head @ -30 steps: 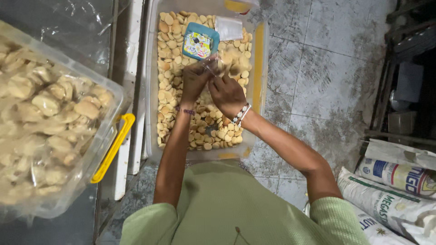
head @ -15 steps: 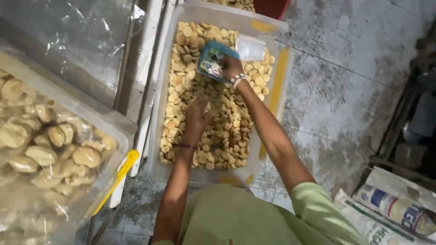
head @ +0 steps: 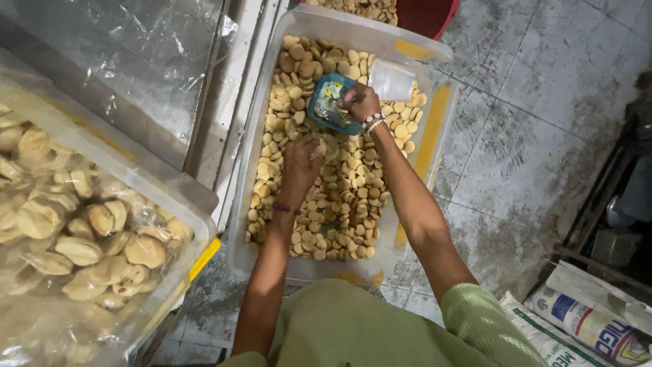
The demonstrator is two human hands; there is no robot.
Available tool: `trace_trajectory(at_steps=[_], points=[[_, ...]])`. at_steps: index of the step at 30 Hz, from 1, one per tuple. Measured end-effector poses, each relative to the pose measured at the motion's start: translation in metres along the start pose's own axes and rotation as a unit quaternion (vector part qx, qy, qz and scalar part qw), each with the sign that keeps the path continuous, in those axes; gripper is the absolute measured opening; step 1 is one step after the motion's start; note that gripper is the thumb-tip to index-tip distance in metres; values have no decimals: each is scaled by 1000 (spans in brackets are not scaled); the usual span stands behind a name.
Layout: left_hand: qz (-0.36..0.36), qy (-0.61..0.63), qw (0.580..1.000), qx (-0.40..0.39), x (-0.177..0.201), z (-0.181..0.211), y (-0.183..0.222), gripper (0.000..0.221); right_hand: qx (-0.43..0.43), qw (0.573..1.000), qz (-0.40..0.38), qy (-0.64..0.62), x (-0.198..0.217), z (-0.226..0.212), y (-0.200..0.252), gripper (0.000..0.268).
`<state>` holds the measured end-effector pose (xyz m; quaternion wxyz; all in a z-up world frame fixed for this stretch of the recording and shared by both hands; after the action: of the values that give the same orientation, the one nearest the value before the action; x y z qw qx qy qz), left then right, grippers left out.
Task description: The person sorts small round cookies from a large container into smaller plastic bags by hand.
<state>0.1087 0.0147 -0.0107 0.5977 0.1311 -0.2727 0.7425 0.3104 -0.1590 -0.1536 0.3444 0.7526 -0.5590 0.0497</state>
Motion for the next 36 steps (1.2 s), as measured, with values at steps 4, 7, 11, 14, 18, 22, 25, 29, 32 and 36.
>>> trace_trajectory(at_steps=[4,7,11,14,18,22,25,29,32,36], points=[[-42,13,998,43,-5,-11,-3,37,-46,992,-22,-114,11,-18,25,18],[-36,15,999,31,0,-9,-6,38,-29,979,-45,-195,21,-29,37,10],[-22,5,1000,11,6,-3,-11,36,-49,992,-43,-111,35,-25,41,4],[-7,6,1000,-19,9,3,-20,35,1,981,-67,-181,42,-30,42,5],[15,44,998,-33,16,7,-24,38,71,981,-64,-171,47,-42,59,12],[0,47,998,-45,20,10,-28,42,-9,990,-38,-134,51,-50,77,8],[16,46,996,-69,23,9,-24,42,-29,993,-17,-117,48,-61,84,10],[87,20,982,-164,26,12,-21,38,7,996,16,-89,52,-74,87,6],[69,1,987,-148,20,4,-29,38,208,977,47,18,50,-111,111,11],[4,100,994,-35,14,-2,-36,48,301,928,60,212,27,-147,175,51]])
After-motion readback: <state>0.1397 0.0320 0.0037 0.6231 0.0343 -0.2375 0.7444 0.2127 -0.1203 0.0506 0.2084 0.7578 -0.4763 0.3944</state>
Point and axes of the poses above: each hand's wrist, its own y-axis away from the middle knuckle, its own x-axis out of the back of the hand, z = x × y, the point moved 7 cm from there along -y, towards the middle knuckle, and after that the axes turned 10 degrees about -x, right-handed, at the moved point
